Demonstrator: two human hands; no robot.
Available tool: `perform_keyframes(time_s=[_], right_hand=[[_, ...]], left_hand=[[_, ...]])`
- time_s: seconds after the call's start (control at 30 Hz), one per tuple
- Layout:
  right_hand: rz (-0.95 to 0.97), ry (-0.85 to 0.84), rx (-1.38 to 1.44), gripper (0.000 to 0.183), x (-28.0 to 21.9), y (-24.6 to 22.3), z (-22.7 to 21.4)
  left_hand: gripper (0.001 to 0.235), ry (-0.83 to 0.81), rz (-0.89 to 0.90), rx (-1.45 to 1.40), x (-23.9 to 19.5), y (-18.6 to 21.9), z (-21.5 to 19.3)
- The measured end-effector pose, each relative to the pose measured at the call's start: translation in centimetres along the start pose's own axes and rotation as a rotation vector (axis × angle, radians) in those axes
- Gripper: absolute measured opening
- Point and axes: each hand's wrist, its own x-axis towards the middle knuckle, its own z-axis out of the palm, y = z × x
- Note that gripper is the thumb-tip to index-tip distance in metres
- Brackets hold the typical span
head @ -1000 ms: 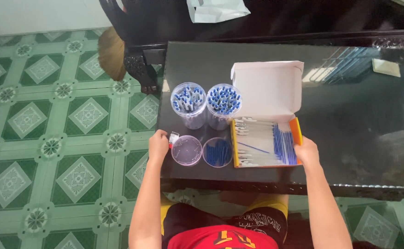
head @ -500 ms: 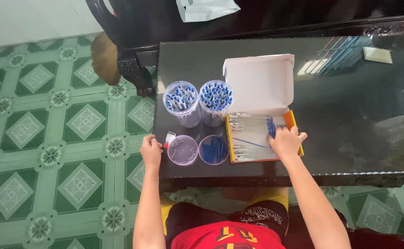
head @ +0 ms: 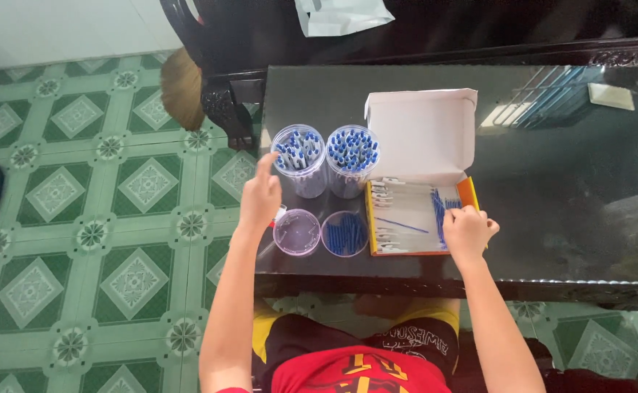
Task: The person assembles blue pens by inserting blue ink cartridges into white pen barrels. They pick up a barrel and a cartridge, insert the cartridge, and place the completed pen into a clear plastic cup. This process is repeated multiple times.
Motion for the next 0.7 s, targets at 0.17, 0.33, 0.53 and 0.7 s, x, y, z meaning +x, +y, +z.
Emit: perform_keyframes(time_s=[0.17,0.33,0.53,0.7], right_hand=[[0.090,-0.010,0.000,0.031,-0.4,0.8,-1.1],[0.161,0.019,0.076,0.025,-0.8,2.2,-2.7],[0.232,0.016,0.969,0.023,-2.1,0.0,-8.6],[-0.062,-0.400,2.258,0.076,-3.6,-1.3,-11.0]], left_hand=[[0.032,-0.025,0.075,0.386,1.4,-5.3,4.5],[0.015,0.063,0.097,0.555,2.8,-7.7,5.2],[0.024,0.000,0.123,0.606,2.1,-5.8,2.6],[0.035,0.372,0.085,-0.164,-0.9,-5.1,3.2]])
